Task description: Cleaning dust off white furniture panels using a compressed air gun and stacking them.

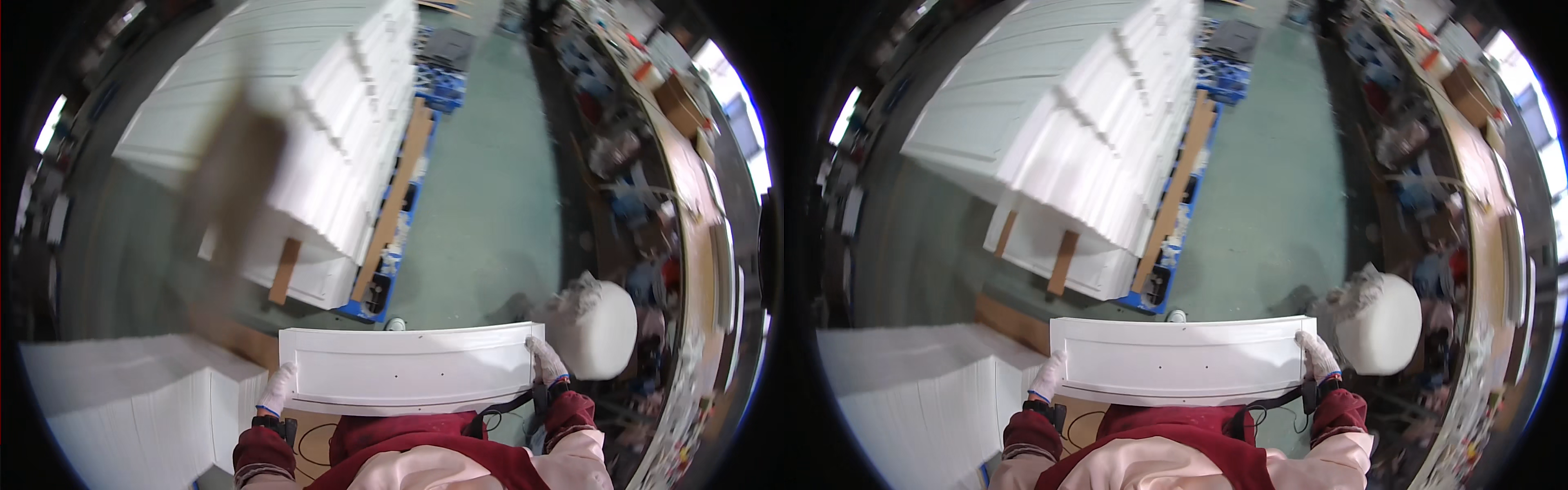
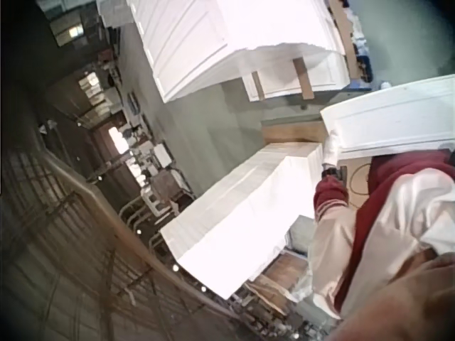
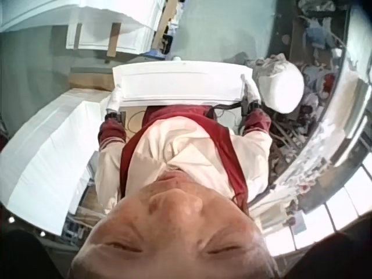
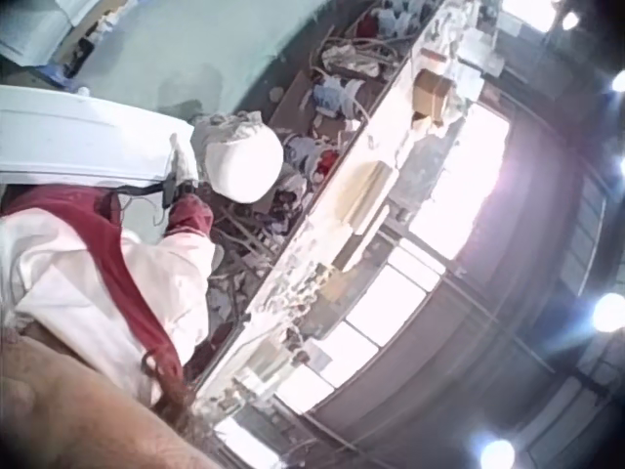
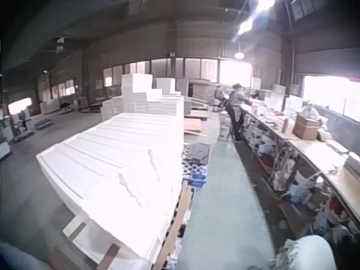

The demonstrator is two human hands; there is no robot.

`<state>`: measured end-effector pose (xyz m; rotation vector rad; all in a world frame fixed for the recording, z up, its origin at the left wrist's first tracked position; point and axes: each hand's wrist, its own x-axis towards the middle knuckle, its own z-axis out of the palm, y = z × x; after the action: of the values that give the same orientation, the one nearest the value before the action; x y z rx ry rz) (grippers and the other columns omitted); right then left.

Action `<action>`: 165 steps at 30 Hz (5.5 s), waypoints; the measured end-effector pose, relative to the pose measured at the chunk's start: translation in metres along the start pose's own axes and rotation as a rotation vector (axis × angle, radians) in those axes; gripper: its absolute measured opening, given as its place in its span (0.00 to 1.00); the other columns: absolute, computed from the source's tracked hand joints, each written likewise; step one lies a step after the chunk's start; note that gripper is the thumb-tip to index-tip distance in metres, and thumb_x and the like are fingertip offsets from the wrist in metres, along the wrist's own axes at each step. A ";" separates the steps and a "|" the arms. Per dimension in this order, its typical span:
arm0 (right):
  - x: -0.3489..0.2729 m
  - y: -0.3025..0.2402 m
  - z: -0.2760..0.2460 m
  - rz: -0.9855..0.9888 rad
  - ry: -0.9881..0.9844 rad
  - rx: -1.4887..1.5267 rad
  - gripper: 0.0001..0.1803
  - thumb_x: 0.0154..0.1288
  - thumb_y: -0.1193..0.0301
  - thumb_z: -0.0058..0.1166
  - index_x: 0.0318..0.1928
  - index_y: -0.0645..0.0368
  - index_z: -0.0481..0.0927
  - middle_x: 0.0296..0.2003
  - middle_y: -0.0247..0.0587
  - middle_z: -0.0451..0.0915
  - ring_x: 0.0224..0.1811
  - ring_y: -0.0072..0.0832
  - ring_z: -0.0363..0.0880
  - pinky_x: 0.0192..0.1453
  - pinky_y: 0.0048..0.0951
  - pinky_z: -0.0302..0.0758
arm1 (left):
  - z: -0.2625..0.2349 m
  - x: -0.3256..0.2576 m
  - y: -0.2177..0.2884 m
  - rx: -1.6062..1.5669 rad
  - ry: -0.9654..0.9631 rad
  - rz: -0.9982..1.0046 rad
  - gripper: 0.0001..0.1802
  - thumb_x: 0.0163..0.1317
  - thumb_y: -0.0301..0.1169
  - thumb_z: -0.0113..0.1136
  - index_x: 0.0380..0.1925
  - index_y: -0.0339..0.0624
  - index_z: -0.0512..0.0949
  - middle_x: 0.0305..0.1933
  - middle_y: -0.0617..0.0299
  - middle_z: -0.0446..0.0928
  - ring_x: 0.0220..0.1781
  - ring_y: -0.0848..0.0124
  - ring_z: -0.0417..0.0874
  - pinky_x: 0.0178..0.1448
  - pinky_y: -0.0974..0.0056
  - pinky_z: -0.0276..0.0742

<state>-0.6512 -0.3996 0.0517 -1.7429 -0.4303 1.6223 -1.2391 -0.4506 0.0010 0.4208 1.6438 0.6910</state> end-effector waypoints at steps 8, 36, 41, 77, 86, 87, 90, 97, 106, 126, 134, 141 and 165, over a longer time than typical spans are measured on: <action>-0.055 0.063 -0.091 -0.041 0.190 0.342 0.24 0.61 0.58 0.57 0.51 0.63 0.74 0.44 0.37 0.78 0.46 0.25 0.75 0.51 0.28 0.71 | 0.104 0.106 0.064 0.018 -0.347 0.029 0.20 0.66 0.40 0.53 0.51 0.36 0.74 0.48 0.64 0.77 0.52 0.74 0.75 0.60 0.65 0.68; -0.076 0.194 -0.381 -0.222 1.192 1.169 0.29 0.64 0.55 0.53 0.57 0.61 0.70 0.51 0.42 0.77 0.49 0.32 0.78 0.56 0.33 0.73 | 0.994 0.052 0.187 1.251 -1.343 0.441 0.34 0.65 0.52 0.49 0.57 0.31 0.70 0.60 0.55 0.72 0.65 0.67 0.67 0.67 0.66 0.56; -0.063 0.140 -0.363 -0.139 1.225 1.212 0.30 0.63 0.53 0.53 0.59 0.60 0.69 0.49 0.43 0.77 0.49 0.35 0.77 0.56 0.35 0.73 | 1.027 0.080 0.195 1.271 -1.373 0.150 0.33 0.62 0.49 0.54 0.58 0.32 0.69 0.60 0.57 0.71 0.63 0.68 0.66 0.68 0.66 0.55; 0.382 -0.497 -0.655 -0.115 1.605 -0.377 0.35 0.61 0.49 0.52 0.56 0.68 0.69 0.48 0.60 0.76 0.51 0.50 0.74 0.54 0.43 0.70 | 1.178 0.283 0.421 1.411 -1.384 0.232 0.33 0.57 0.57 0.52 0.46 0.38 0.77 0.36 0.56 0.79 0.37 0.64 0.77 0.44 0.63 0.72; 0.433 -0.535 -0.727 0.037 1.591 -0.173 0.15 0.54 0.67 0.55 0.41 0.63 0.75 0.29 0.46 0.78 0.29 0.39 0.77 0.34 0.37 0.75 | 1.175 0.461 0.608 1.133 -0.677 0.397 0.24 0.57 0.51 0.54 0.37 0.40 0.80 0.27 0.62 0.75 0.26 0.73 0.73 0.31 0.66 0.70; 0.421 -0.529 -0.714 -0.399 1.276 0.335 0.12 0.56 0.69 0.54 0.40 0.61 0.75 0.25 0.39 0.75 0.25 0.31 0.73 0.29 0.31 0.71 | 1.189 0.453 0.616 1.155 -0.699 0.308 0.24 0.57 0.52 0.55 0.37 0.41 0.79 0.26 0.62 0.75 0.25 0.73 0.73 0.31 0.66 0.70; 0.407 -0.580 -0.604 -0.896 0.894 0.932 0.07 0.62 0.74 0.51 0.42 0.55 0.73 0.19 0.26 0.65 0.16 0.16 0.62 0.20 0.20 0.60 | 1.209 0.415 0.613 1.153 -0.766 0.298 0.21 0.57 0.49 0.56 0.34 0.41 0.78 0.24 0.67 0.73 0.25 0.75 0.73 0.30 0.67 0.69; 0.347 -0.502 -0.395 -1.047 0.681 1.070 0.26 0.53 0.71 0.60 0.53 0.68 0.72 0.21 0.32 0.70 0.19 0.21 0.69 0.23 0.23 0.69 | 1.302 0.312 0.533 1.161 -1.466 0.126 0.15 0.62 0.44 0.56 0.37 0.44 0.75 0.31 0.69 0.73 0.30 0.78 0.74 0.33 0.70 0.70; 0.283 -0.356 -0.099 -1.701 1.114 1.543 0.31 0.62 0.62 0.58 0.60 0.63 0.64 0.35 0.41 0.74 0.31 0.30 0.76 0.30 0.30 0.78 | 1.209 0.089 0.361 1.799 -2.352 0.261 0.15 0.61 0.41 0.56 0.37 0.39 0.74 0.28 0.71 0.69 0.30 0.80 0.69 0.35 0.72 0.65; 0.317 -0.350 0.068 -1.451 2.534 1.916 0.23 0.66 0.64 0.51 0.57 0.62 0.68 0.24 0.27 0.68 0.27 0.19 0.66 0.34 0.21 0.68 | 1.122 -0.051 0.050 1.468 -2.890 1.737 0.27 0.56 0.51 0.59 0.22 0.33 0.69 0.29 0.43 0.74 0.32 0.50 0.74 0.39 0.50 0.68; 0.339 -0.329 -0.004 -2.157 1.885 1.600 0.24 0.62 0.70 0.54 0.56 0.68 0.68 0.32 0.28 0.74 0.34 0.20 0.74 0.47 0.28 0.73 | 1.162 -0.066 0.027 1.711 -2.840 1.636 0.24 0.55 0.48 0.63 0.22 0.36 0.70 0.20 0.57 0.71 0.26 0.67 0.70 0.33 0.58 0.68; 0.302 -0.349 -0.038 -1.714 1.717 1.823 0.19 0.56 0.72 0.60 0.48 0.64 0.74 0.30 0.30 0.70 0.31 0.18 0.73 0.42 0.26 0.71 | 1.162 -0.104 0.051 2.220 -2.898 0.136 0.23 0.55 0.36 0.65 0.46 0.31 0.75 0.40 0.61 0.78 0.42 0.72 0.77 0.51 0.66 0.71; 0.277 -0.398 -0.038 -1.090 1.131 0.997 0.22 0.58 0.72 0.54 0.53 0.64 0.74 0.46 0.38 0.77 0.48 0.23 0.73 0.53 0.25 0.69 | 1.141 -0.058 0.386 1.941 -2.758 -0.188 0.24 0.59 0.36 0.61 0.51 0.35 0.69 0.45 0.54 0.77 0.47 0.62 0.79 0.52 0.53 0.76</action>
<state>-0.4840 0.0519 0.1213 -0.9989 0.0540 -0.1002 -0.1554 0.0367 0.2047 -2.3331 1.7485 2.7447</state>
